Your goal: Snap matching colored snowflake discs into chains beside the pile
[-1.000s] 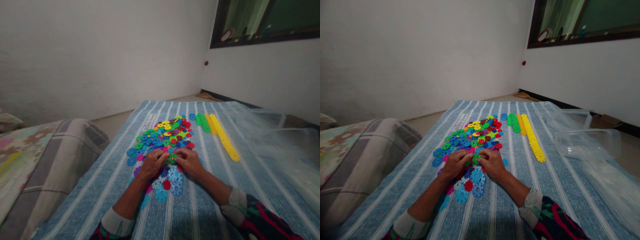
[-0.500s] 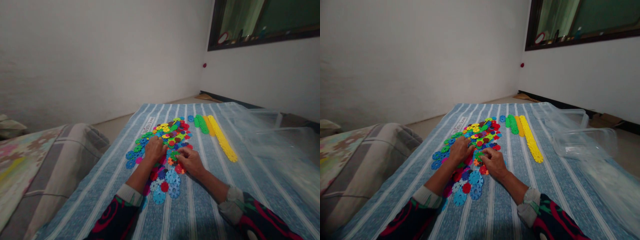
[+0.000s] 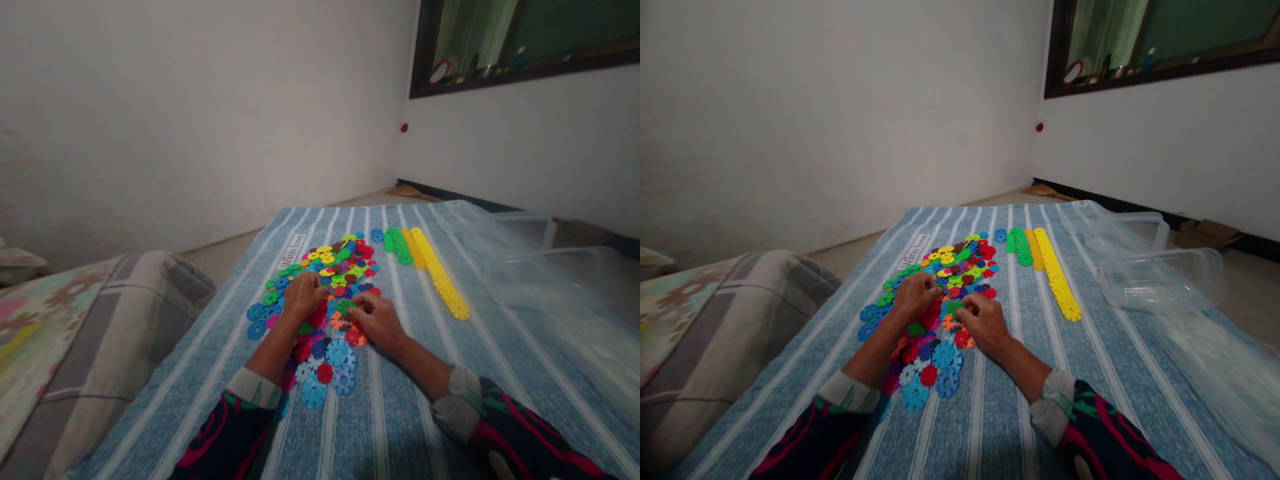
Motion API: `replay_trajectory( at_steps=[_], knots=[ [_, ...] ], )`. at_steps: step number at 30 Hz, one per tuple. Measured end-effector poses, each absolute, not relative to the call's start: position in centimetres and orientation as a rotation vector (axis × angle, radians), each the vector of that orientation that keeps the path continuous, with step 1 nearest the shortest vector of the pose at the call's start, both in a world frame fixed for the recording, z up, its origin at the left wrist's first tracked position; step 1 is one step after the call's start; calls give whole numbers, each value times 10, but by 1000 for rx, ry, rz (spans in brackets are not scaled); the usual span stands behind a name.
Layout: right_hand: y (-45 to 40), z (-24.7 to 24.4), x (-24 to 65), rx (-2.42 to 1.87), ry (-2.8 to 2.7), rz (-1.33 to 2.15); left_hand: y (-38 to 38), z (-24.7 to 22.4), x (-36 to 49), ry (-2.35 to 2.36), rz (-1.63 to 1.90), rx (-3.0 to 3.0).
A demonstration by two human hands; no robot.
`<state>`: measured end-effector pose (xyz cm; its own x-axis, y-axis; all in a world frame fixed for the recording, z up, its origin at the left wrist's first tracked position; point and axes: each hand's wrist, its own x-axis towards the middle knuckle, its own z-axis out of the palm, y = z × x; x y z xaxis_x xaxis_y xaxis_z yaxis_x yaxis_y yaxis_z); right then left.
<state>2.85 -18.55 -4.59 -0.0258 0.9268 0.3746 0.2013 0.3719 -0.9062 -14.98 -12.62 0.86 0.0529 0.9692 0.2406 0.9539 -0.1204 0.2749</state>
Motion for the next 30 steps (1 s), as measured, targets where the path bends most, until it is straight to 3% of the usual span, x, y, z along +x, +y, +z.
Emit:
replay_trajectory(
  at_steps=[5,15,30],
  knots=[
    [-184,-43,32,-1033,-1580,581,-144,0,-154,1668,993,1780],
    [-189,-47,33,-818,-2089,-130,-190,-5,-127,1300,914,971],
    [-193,-51,34,-744,-2262,-153,-190,-1,-135,1212,920,836]
  ],
)
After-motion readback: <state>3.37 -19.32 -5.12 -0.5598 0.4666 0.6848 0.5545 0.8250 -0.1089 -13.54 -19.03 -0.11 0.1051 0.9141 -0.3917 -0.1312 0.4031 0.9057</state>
